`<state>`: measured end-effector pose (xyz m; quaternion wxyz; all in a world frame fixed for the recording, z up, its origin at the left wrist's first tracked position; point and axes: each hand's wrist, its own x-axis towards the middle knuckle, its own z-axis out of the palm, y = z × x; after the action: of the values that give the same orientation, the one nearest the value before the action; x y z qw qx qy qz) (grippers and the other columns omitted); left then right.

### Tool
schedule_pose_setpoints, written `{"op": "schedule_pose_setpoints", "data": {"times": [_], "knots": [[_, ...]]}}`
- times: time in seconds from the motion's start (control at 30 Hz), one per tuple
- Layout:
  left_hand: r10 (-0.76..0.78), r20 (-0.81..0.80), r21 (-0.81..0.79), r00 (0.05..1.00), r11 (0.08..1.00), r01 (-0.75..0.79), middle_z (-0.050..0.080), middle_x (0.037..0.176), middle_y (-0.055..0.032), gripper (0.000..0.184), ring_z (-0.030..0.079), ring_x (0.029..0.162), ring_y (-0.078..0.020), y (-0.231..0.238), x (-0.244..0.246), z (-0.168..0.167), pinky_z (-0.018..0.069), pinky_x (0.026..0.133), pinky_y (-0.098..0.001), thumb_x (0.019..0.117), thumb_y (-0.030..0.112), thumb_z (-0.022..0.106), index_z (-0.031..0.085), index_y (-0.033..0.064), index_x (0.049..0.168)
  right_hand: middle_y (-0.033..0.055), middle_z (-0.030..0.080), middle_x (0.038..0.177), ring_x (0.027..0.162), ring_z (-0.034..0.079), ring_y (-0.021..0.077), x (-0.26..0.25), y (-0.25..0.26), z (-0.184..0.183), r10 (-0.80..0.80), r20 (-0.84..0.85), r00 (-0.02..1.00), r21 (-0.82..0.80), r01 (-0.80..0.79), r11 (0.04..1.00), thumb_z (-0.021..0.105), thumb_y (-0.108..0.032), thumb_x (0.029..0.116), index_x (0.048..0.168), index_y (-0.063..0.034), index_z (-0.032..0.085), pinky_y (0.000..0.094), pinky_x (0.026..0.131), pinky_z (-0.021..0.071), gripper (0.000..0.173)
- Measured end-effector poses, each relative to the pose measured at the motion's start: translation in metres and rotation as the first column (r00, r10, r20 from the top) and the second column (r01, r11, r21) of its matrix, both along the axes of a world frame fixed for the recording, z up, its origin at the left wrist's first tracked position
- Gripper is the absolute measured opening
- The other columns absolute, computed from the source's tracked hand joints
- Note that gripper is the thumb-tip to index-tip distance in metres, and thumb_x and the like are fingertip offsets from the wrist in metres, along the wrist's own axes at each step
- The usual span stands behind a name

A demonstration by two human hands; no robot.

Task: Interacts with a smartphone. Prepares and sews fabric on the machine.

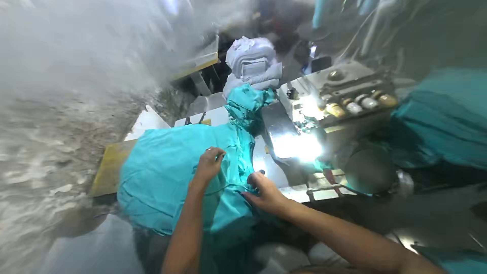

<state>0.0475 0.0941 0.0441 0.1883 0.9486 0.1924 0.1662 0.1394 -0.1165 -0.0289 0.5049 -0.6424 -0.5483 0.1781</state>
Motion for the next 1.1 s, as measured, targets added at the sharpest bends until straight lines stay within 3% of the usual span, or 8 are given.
{"op": "schedule_pose_setpoints", "data": {"times": [0.3, 0.53, 0.63, 0.77, 0.87, 0.93, 1.0, 1.1], "knots": [[0.062, -0.384, -0.004, 0.921, 0.998, -0.069, 0.063, 0.12, -0.0292, 0.035, 0.056, 0.121, -0.0477, 0.043, -0.003, 0.01, 0.0367, 0.106, -0.0664, 0.1036, 0.026, 0.06, 0.068, -0.0045, 0.119, 0.0222, 0.069, 0.106, 0.088, 0.069, 0.0312, 0.009, 0.027, 0.028, 0.212, -0.38, 0.901, -0.333, -0.347, 0.877, 0.067, -0.022, 0.0988, 0.143, -0.0072, 0.047, 0.0498, 0.082, 0.0559, 0.051], [-0.002, 0.117, 0.034, 0.993, 0.999, -0.002, 0.068, 0.101, -0.0249, 0.014, 0.067, 0.096, -0.0344, 0.048, -0.019, -0.003, 0.0545, 0.09, -0.0464, 0.0923, 0.004, 0.07, 0.072, -0.0093, 0.093, 0.0124, 0.065, 0.09, 0.07, 0.061, 0.016, 0.014, 0.044, 0.046, 0.169, -0.452, 0.876, -0.42, -0.376, 0.826, 0.067, -0.018, 0.0985, 0.131, -0.0024, 0.049, 0.0364, 0.071, 0.0526, 0.041], [-0.052, 0.065, -0.01, 0.997, 0.999, 0.053, 0.069, 0.101, -0.0257, 0.017, 0.067, 0.095, -0.0322, 0.043, -0.017, 0.0, 0.0541, 0.089, -0.0412, 0.0969, 0.004, 0.063, 0.069, -0.0122, 0.098, 0.0154, 0.066, 0.099, 0.077, 0.061, 0.0169, 0.02, 0.048, 0.05, 0.247, -0.469, 0.848, -0.418, -0.459, 0.784, 0.065, -0.015, 0.1001, 0.127, 0.0016, 0.057, 0.0375, 0.076, 0.052, 0.033], [-0.139, -0.048, -0.086, 0.989, 0.987, 0.134, 0.069, 0.101, -0.0244, 0.023, 0.066, 0.093, -0.0282, 0.034, -0.01, 0.006, 0.0526, 0.088, -0.0367, 0.1025, 0.004, 0.053, 0.07, -0.0118, 0.104, 0.0, 0.056, 0.075, 0.068, 0.054, 0.0067, 0.024, 0.055, 0.045, 0.299, -0.579, 0.759, -0.395, -0.581, 0.711, 0.066, -0.018, 0.1, 0.088, -0.0039, 0.059, 0.0286, 0.067, 0.0474, 0.02], [-0.07, -0.022, -0.149, 0.997, 0.987, 0.066, 0.067, 0.1, -0.0229, 0.027, 0.063, 0.09, -0.0244, 0.04, -0.01, 0.005, 0.0514, 0.085, -0.0352, 0.1049, 0.007, 0.048, 0.068, -0.0116, 0.105, -0.004, 0.065, 0.085, 0.075, 0.062, 0.0024, 0.024, 0.055, 0.041, 0.301, -0.729, 0.615, -0.27, -0.663, 0.698, 0.066, -0.007, 0.098, 0.101, -0.0074, 0.063, 0.0245, 0.071, 0.053, 0.004], [-0.007, 0.005, -0.205, 1.0, 0.979, 0.008, 0.066, 0.101, -0.0199, 0.026, 0.062, 0.088, -0.0189, 0.045, -0.013, 0.001, 0.0513, 0.083, -0.0316, 0.1047, 0.01, 0.051, 0.067, -0.0102, 0.108, 0.0024, 0.066, 0.11, 0.092, 0.065, 0.0035, 0.022, 0.052, 0.038, 0.302, -0.792, 0.531, -0.187, -0.681, 0.708, 0.064, 0.001, 0.0959, 0.135, -0.0057, 0.051, 0.0255, 0.083, 0.0551, 0.041], [0.012, 0.015, -0.255, 1.0, 0.967, -0.008, 0.066, 0.102, -0.0167, 0.023, 0.061, 0.087, -0.0137, 0.046, -0.016, -0.002, 0.0503, 0.08, -0.0267, 0.102, 0.011, 0.056, 0.067, -0.0084, 0.109, 0.0117, 0.058, 0.13, 0.102, 0.064, 0.0044, 0.02, 0.051, 0.038, 0.33, -0.799, 0.502, -0.136, -0.686, 0.715, 0.061, 0.001, 0.0964, 0.162, -0.01, 0.005, 0.0251, 0.091, 0.0542, 0.087], [-0.042, 0.039, -0.238, 0.998, 0.97, 0.05, 0.066, 0.101, -0.0168, 0.019, 0.062, 0.089, -0.0147, 0.044, -0.019, -0.006, 0.0513, 0.081, -0.0263, 0.0974, 0.008, 0.061, 0.068, -0.008, 0.106, 0.0092, 0.065, 0.092, 0.072, 0.066, 0.0074, 0.008, 0.044, 0.039, 0.216, -0.74, 0.637, -0.183, -0.5, 0.846, 0.067, -0.002, 0.0945, 0.162, -0.0225, -0.016, 0.0276, 0.075, 0.0573, 0.109]]}}
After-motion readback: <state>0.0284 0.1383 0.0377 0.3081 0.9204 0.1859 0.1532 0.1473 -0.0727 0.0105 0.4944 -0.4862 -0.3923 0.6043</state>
